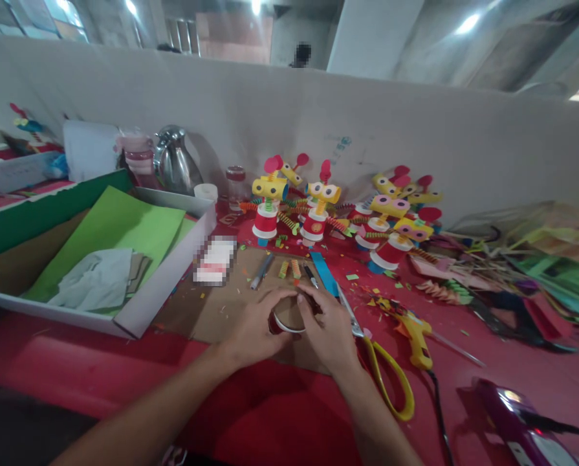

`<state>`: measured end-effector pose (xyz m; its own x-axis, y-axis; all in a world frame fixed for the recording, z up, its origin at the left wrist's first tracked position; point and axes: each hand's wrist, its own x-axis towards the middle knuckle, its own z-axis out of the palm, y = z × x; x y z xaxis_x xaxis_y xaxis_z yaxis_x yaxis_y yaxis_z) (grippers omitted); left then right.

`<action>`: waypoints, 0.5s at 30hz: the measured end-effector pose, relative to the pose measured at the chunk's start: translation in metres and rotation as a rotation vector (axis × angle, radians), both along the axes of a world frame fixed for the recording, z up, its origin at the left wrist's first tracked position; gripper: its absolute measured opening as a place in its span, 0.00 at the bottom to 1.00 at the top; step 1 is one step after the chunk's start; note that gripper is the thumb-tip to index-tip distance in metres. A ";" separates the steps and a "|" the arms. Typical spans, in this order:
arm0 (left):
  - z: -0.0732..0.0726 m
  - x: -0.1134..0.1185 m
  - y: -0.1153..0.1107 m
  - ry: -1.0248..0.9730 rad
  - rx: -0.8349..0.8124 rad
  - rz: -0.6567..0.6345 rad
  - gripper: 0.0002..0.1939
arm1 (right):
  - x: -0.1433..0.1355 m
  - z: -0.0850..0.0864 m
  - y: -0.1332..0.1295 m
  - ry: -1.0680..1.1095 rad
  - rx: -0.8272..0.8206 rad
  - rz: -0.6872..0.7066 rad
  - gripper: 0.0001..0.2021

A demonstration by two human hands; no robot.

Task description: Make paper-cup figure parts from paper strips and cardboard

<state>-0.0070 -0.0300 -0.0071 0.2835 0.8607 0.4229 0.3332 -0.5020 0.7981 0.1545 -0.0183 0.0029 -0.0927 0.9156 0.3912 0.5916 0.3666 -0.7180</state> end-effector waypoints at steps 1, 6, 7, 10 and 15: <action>0.000 0.000 0.000 -0.004 0.007 0.007 0.29 | 0.000 -0.001 0.000 0.000 -0.012 0.004 0.15; 0.008 0.001 -0.003 -0.015 0.036 0.023 0.28 | 0.000 -0.002 -0.001 0.090 -0.090 0.025 0.16; 0.012 -0.001 -0.004 -0.014 0.035 0.041 0.27 | 0.000 -0.002 -0.001 0.128 -0.105 0.014 0.17; 0.025 -0.016 -0.001 -0.031 0.031 0.191 0.26 | 0.002 -0.003 0.000 0.236 -0.133 -0.058 0.20; 0.035 -0.055 0.034 -0.061 0.068 0.489 0.25 | 0.001 -0.003 0.001 0.322 -0.141 -0.081 0.19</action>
